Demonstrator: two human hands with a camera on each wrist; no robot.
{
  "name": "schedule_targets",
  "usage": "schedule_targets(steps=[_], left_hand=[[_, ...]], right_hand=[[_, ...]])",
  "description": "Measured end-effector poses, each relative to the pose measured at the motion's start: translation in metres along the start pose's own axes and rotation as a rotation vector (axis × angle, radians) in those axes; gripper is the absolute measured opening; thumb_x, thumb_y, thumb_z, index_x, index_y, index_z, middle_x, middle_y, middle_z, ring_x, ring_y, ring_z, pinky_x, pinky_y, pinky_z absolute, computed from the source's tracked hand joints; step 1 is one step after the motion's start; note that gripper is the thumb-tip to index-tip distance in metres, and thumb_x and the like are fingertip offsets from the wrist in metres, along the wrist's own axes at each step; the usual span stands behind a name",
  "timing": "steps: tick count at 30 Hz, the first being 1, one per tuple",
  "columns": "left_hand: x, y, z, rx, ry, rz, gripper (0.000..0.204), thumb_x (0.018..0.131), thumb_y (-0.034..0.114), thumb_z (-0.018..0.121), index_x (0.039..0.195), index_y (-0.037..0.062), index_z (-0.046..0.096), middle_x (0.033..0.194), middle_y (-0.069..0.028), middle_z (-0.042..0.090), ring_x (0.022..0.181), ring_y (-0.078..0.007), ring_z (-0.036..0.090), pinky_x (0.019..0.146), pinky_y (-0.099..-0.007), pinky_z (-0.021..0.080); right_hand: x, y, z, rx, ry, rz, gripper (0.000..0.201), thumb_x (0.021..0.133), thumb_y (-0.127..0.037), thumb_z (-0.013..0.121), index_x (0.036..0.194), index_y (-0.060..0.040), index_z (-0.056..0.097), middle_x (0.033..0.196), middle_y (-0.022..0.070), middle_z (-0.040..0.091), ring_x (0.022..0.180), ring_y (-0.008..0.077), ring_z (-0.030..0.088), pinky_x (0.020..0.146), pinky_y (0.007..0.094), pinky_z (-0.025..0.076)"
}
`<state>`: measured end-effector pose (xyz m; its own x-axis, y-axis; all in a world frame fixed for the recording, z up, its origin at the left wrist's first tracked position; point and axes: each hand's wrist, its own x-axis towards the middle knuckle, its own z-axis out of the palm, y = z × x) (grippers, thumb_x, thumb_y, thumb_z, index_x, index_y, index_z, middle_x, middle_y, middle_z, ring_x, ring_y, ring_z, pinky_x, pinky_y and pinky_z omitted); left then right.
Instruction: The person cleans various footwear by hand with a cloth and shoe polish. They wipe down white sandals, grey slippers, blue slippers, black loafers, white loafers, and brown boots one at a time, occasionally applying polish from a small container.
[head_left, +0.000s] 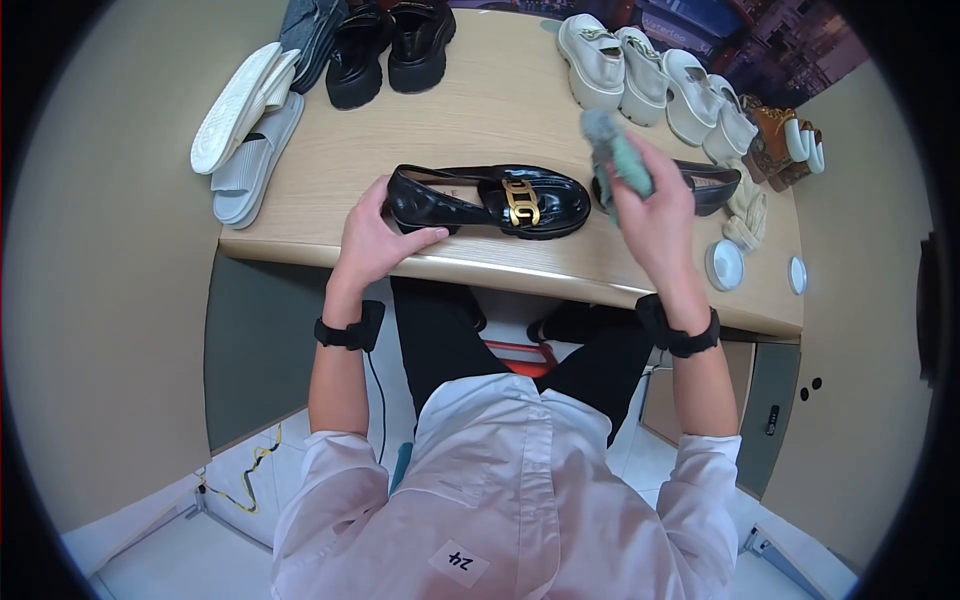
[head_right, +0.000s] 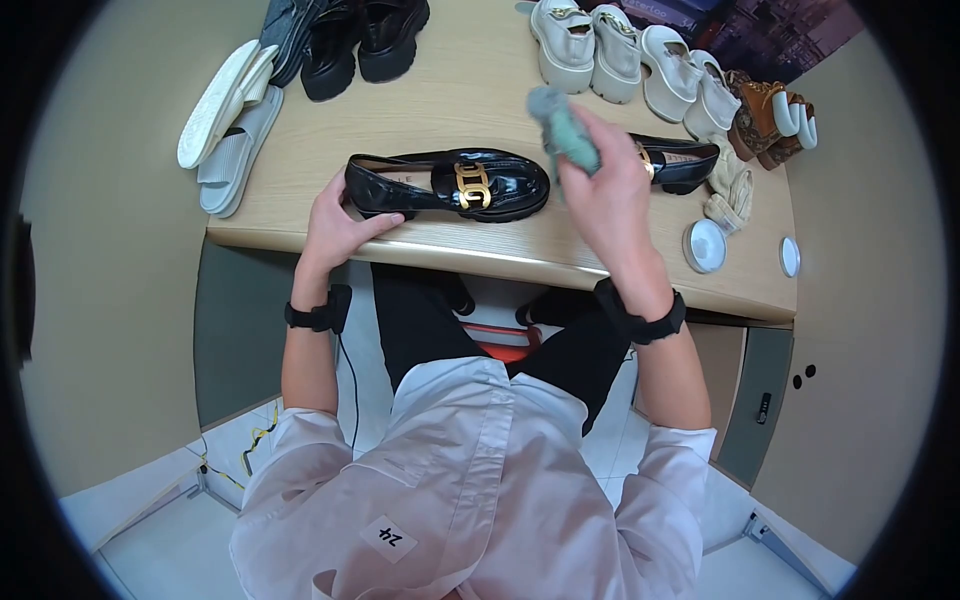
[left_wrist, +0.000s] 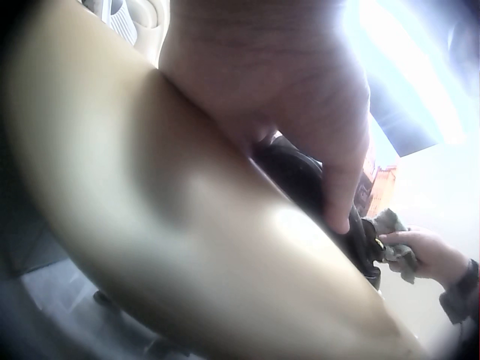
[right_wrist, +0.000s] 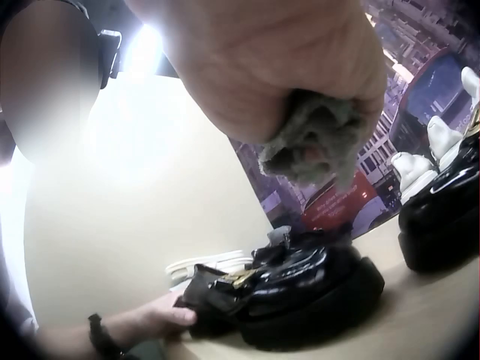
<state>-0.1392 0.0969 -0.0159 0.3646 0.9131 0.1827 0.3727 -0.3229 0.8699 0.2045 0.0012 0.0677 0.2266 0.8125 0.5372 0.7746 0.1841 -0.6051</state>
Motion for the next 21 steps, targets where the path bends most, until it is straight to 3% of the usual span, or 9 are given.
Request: schedule_targets(steps=[3, 5, 11, 14, 17, 20, 21], left_hand=[[0.0, -0.002, 0.001, -0.006, 0.004, 0.004, 0.067, 0.069, 0.031, 0.103, 0.119, 0.0019, 0.07, 0.107, -0.011, 0.078, 0.101, -0.0247, 0.075, 0.095, -0.0375, 0.057], [0.0, 0.0, 0.001, -0.019, 0.002, 0.006, 0.066, 0.069, 0.029, 0.103, 0.119, 0.0018, 0.07, 0.107, -0.0107, 0.079, 0.101, -0.0242, 0.075, 0.095, -0.0371, 0.057], [-0.002, 0.003, -0.001, -0.056, -0.02, -0.022, 0.064, 0.07, 0.024, 0.103, 0.12, 0.0015, 0.071, 0.107, -0.0094, 0.079, 0.101, -0.0215, 0.074, 0.096, -0.0359, 0.057], [0.0, 0.001, 0.0, -0.053, -0.007, 0.011, 0.065, 0.07, 0.024, 0.103, 0.121, 0.0015, 0.071, 0.107, -0.0089, 0.079, 0.1, -0.0208, 0.074, 0.096, -0.0356, 0.057], [-0.002, -0.001, 0.0, -0.044, 0.006, 0.022, 0.066, 0.069, 0.025, 0.104, 0.121, 0.0014, 0.071, 0.107, -0.0091, 0.079, 0.1, -0.021, 0.074, 0.096, -0.0356, 0.057], [-0.001, 0.001, -0.001, -0.024, 0.003, 0.002, 0.067, 0.069, 0.025, 0.104, 0.122, 0.0012, 0.071, 0.107, -0.0095, 0.079, 0.101, -0.0214, 0.074, 0.096, -0.0358, 0.057], [-0.001, 0.002, -0.001, -0.011, -0.002, -0.005, 0.067, 0.069, 0.025, 0.104, 0.122, 0.0012, 0.071, 0.108, -0.0096, 0.079, 0.101, -0.0215, 0.074, 0.096, -0.0359, 0.057]], right_hand=[[-0.017, -0.019, 0.02, 0.067, -0.077, 0.012, 0.053, 0.086, -0.001, 0.077, 0.138, -0.0049, 0.074, 0.113, 0.0197, 0.078, 0.102, 0.0387, 0.074, 0.091, 0.0456, 0.06], [-0.028, -0.028, 0.038, -0.048, -0.086, -0.124, 0.05, 0.08, 0.003, 0.078, 0.129, -0.0048, 0.077, 0.108, 0.0179, 0.077, 0.097, 0.0382, 0.071, 0.087, 0.0459, 0.059], [-0.035, -0.027, 0.05, -0.172, -0.157, -0.062, 0.045, 0.07, 0.009, 0.073, 0.113, -0.0031, 0.076, 0.099, 0.0168, 0.074, 0.096, 0.0386, 0.066, 0.087, 0.049, 0.057], [-0.029, -0.015, 0.04, -0.263, -0.105, -0.115, 0.042, 0.072, 0.008, 0.073, 0.113, -0.0022, 0.076, 0.102, 0.0174, 0.075, 0.098, 0.0391, 0.068, 0.088, 0.0493, 0.057], [-0.009, 0.011, 0.013, -0.383, 0.022, -0.03, 0.041, 0.076, 0.005, 0.074, 0.116, -0.0032, 0.077, 0.107, 0.0185, 0.077, 0.103, 0.0399, 0.07, 0.091, 0.0481, 0.059], [0.004, 0.001, -0.008, -0.214, 0.135, 0.188, 0.04, 0.08, 0.001, 0.076, 0.119, -0.0052, 0.079, 0.111, 0.0195, 0.078, 0.106, 0.0403, 0.073, 0.095, 0.0474, 0.06], [0.002, -0.001, -0.004, -0.188, 0.106, 0.15, 0.041, 0.08, 0.0, 0.077, 0.12, -0.0056, 0.079, 0.111, 0.02, 0.078, 0.107, 0.0405, 0.073, 0.095, 0.0475, 0.06]])
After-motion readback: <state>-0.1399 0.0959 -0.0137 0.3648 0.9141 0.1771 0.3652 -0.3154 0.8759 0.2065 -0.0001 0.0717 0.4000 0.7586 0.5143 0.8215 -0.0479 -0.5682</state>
